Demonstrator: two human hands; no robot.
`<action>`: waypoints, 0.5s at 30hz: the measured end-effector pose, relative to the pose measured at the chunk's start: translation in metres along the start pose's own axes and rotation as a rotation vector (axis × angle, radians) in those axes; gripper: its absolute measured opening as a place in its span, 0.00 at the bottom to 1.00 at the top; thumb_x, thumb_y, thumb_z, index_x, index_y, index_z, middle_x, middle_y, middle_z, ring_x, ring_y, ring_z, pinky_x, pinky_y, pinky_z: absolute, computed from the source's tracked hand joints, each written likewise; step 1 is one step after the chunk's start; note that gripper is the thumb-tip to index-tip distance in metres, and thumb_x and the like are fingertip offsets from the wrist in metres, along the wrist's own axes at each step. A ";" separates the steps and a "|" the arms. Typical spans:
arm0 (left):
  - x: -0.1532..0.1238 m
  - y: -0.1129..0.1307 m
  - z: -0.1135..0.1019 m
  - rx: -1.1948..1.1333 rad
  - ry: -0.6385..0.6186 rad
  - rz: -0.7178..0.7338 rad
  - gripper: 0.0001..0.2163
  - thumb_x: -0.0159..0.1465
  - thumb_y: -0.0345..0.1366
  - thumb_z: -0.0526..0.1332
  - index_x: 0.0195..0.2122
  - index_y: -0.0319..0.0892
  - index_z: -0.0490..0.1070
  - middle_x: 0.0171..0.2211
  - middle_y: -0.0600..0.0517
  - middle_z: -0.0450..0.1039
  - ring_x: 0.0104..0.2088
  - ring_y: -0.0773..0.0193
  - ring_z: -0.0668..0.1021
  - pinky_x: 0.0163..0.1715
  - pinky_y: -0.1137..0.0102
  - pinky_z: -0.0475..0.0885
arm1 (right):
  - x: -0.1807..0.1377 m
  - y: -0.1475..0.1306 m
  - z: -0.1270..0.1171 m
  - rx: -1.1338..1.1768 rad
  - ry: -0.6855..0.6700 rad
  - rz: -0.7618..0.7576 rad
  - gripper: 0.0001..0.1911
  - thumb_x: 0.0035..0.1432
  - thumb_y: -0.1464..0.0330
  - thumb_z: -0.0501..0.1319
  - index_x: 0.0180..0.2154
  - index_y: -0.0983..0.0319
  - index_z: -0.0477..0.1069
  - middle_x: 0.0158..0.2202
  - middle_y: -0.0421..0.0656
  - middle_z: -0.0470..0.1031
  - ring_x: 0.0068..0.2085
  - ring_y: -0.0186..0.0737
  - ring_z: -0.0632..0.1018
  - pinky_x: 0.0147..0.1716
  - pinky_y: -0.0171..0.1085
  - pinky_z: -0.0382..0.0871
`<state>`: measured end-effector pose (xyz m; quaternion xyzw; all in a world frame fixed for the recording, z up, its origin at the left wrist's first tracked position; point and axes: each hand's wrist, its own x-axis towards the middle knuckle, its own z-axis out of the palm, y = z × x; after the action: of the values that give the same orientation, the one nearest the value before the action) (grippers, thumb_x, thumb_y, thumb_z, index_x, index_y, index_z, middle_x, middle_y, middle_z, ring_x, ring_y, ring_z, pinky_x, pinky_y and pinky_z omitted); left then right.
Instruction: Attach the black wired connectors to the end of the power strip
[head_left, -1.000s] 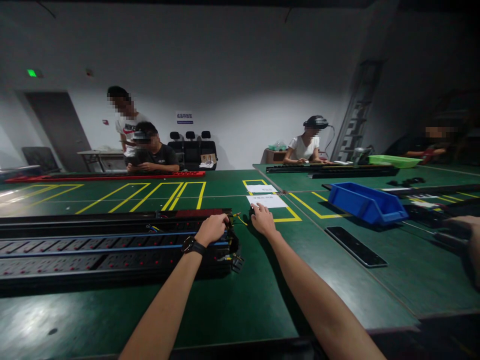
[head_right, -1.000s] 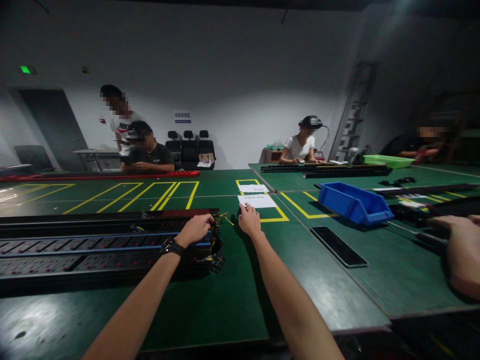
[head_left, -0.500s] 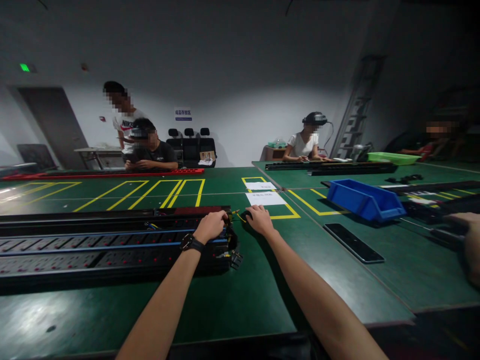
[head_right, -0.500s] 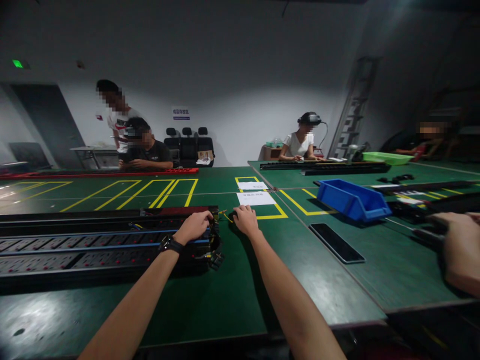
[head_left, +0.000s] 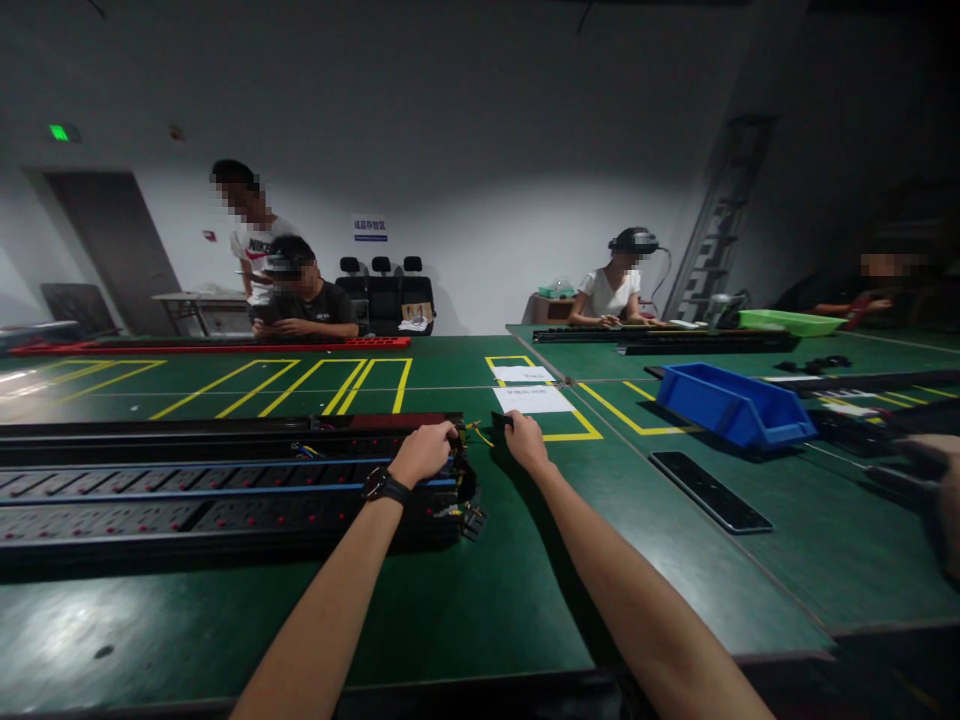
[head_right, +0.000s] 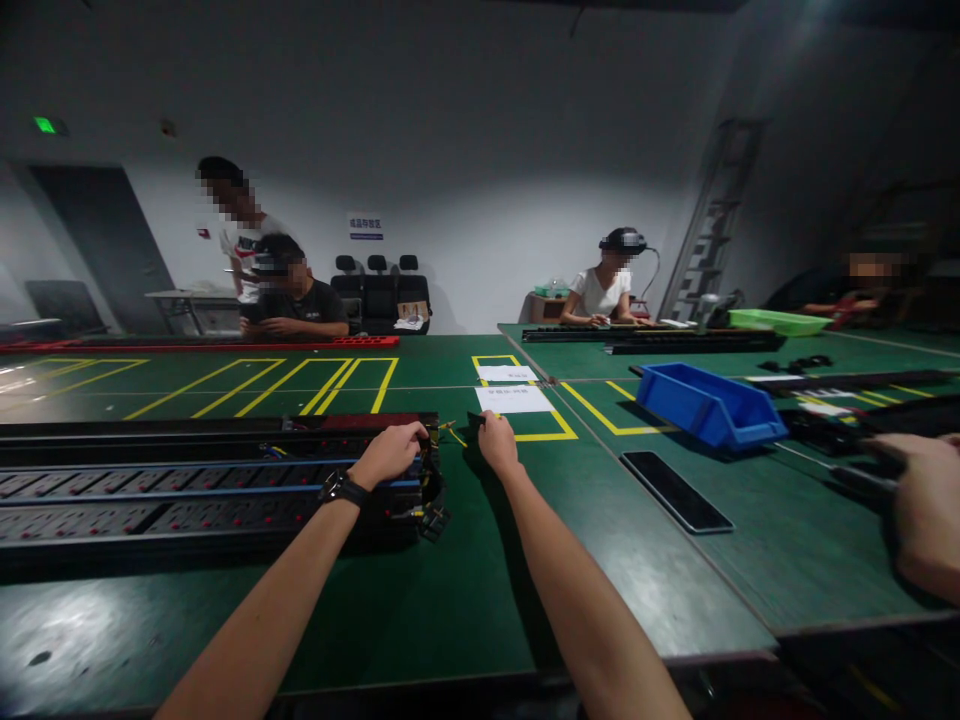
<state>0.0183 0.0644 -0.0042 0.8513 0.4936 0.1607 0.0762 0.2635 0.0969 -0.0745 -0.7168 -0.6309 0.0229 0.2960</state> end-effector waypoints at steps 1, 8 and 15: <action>0.000 0.000 0.000 0.001 0.002 0.004 0.16 0.67 0.29 0.54 0.52 0.46 0.75 0.47 0.46 0.81 0.47 0.55 0.82 0.47 0.66 0.73 | 0.002 0.000 0.002 0.043 0.018 0.010 0.18 0.67 0.72 0.54 0.56 0.63 0.72 0.47 0.52 0.80 0.47 0.45 0.78 0.48 0.38 0.66; 0.001 -0.004 0.005 0.024 0.019 0.018 0.17 0.68 0.30 0.53 0.53 0.47 0.74 0.48 0.46 0.81 0.48 0.55 0.82 0.49 0.66 0.73 | 0.007 -0.013 0.017 0.222 0.041 0.008 0.22 0.63 0.70 0.56 0.59 0.62 0.69 0.36 0.44 0.80 0.40 0.43 0.79 0.42 0.37 0.69; 0.001 -0.003 0.004 0.033 0.020 0.022 0.17 0.68 0.30 0.53 0.53 0.47 0.74 0.48 0.46 0.81 0.47 0.54 0.82 0.48 0.65 0.74 | 0.001 -0.028 0.023 0.309 0.049 -0.020 0.27 0.64 0.71 0.58 0.63 0.60 0.65 0.33 0.41 0.79 0.39 0.43 0.79 0.41 0.36 0.67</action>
<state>0.0172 0.0669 -0.0086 0.8561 0.4875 0.1622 0.0555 0.2291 0.1074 -0.0804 -0.6567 -0.6198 0.0993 0.4180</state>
